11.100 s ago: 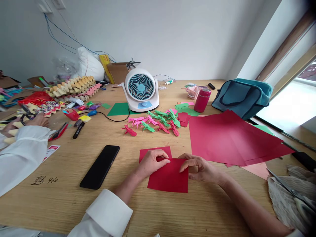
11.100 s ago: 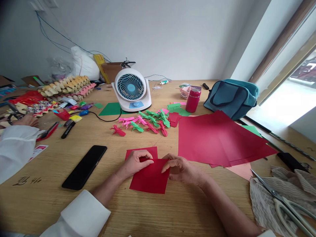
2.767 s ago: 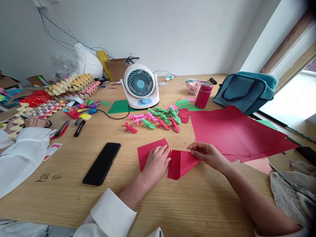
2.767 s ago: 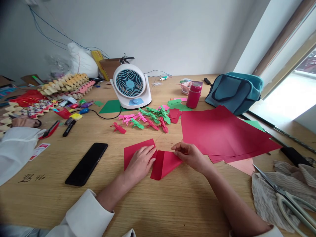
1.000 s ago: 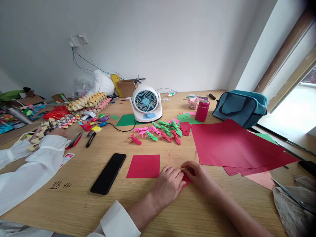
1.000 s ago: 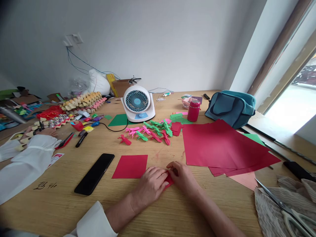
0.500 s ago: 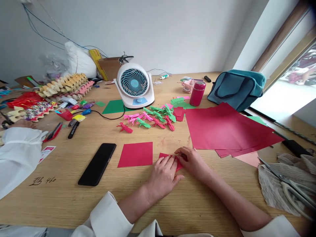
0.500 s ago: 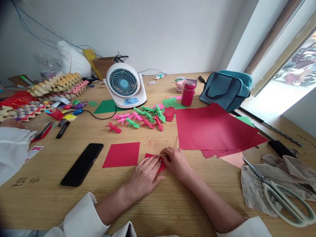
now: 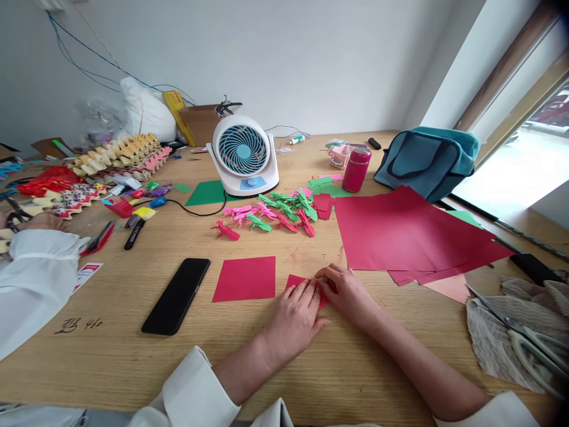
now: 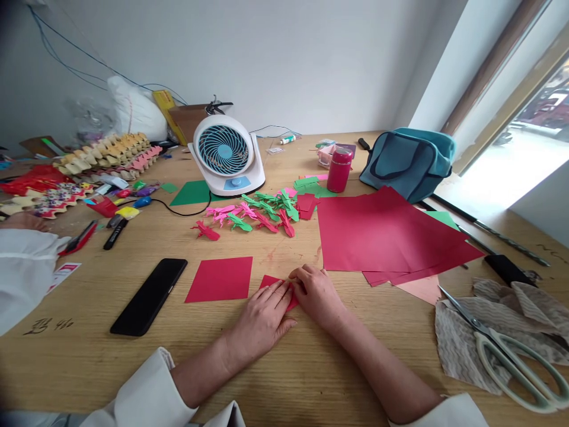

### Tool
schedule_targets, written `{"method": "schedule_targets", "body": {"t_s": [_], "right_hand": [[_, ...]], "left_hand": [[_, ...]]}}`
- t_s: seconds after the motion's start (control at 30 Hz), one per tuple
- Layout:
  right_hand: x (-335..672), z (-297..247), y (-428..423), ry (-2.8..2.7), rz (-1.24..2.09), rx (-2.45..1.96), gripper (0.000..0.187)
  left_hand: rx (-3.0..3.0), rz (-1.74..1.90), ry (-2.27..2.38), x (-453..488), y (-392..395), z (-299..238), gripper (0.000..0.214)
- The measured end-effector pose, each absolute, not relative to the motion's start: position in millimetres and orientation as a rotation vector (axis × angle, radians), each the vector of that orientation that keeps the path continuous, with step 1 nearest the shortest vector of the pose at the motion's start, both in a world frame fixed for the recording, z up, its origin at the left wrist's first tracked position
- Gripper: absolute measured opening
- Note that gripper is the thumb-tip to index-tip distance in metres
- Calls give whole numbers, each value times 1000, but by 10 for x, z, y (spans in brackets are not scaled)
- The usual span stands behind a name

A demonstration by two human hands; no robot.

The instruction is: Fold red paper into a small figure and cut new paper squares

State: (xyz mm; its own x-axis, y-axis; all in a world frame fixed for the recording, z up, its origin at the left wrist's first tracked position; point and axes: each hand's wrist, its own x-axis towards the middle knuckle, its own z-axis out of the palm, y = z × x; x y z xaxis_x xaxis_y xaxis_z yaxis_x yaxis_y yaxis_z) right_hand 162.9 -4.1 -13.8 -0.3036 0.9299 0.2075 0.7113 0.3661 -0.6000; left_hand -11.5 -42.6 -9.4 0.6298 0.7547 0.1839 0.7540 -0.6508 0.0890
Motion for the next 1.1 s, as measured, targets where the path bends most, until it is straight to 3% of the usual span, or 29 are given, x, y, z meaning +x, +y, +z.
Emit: {"method": "schedule_targets", "body": {"t_s": [0.67,1.1], "right_hand": [[1975,-76,-295,-2034,561,-1400,19],[2036,-123,-654,-2387,179,-1229,39]], "left_hand": [[2870,208,1304,-121,-456,-127,53],[2937,190,1291,-137,-460,-144,53]]}}
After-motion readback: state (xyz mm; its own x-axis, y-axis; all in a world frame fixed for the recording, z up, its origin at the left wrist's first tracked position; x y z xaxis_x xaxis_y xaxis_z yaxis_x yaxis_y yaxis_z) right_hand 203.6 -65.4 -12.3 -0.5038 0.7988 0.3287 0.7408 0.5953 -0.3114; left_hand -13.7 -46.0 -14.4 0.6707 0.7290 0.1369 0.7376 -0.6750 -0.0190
